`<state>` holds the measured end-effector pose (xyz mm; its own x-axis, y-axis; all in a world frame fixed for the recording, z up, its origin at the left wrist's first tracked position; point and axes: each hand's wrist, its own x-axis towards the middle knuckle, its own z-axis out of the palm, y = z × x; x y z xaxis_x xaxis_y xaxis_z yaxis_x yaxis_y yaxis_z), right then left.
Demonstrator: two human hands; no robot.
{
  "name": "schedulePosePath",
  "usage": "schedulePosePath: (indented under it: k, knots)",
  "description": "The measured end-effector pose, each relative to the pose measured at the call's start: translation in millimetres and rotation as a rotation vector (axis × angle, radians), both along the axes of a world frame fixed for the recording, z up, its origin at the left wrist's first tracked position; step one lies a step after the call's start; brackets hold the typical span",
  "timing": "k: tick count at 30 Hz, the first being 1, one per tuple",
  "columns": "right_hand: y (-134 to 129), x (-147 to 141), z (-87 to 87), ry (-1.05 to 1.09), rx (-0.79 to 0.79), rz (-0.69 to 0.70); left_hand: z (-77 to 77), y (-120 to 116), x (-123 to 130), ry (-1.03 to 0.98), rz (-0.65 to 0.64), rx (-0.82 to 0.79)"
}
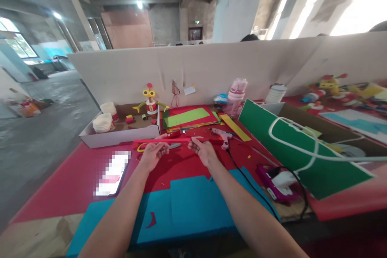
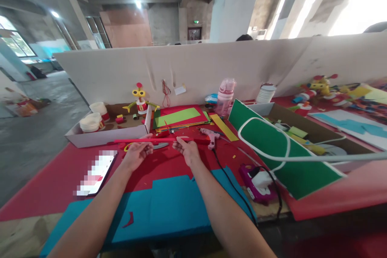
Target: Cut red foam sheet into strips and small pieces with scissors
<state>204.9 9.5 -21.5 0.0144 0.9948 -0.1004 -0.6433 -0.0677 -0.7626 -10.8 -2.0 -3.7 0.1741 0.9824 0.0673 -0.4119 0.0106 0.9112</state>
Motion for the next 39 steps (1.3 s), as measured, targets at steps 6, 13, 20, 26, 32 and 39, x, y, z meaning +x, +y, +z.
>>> schedulePosePath:
  k: [6, 13, 20, 26, 32, 39]
  knots:
    - [-2.4, -11.5, -9.1, -0.062, -0.005, -0.059, -3.4, -12.2, 20.8, 0.191, -0.211, -0.012]
    - [-9.7, -16.5, -4.9, -0.131, 0.035, 0.087, -5.1, -4.5, 15.3, 0.147, -0.075, -0.111]
    - [-3.6, -5.2, -1.0, -0.085, 0.032, 0.0, -0.5, 9.3, -10.9, 0.029, 0.328, -0.21]
    - [-0.8, 4.9, 0.1, -0.071, -0.016, -0.024, 4.5, 14.6, -30.6, 0.054, 0.429, -0.317]
    - [-0.3, 9.1, 3.9, -0.082, 0.002, -0.053, 7.0, 18.0, -39.4, 0.066, 0.377, -0.299]
    - [8.4, 38.4, 5.9, -0.778, 0.297, -0.387, 6.3, 10.5, -32.2, 0.205, 0.508, -0.086]
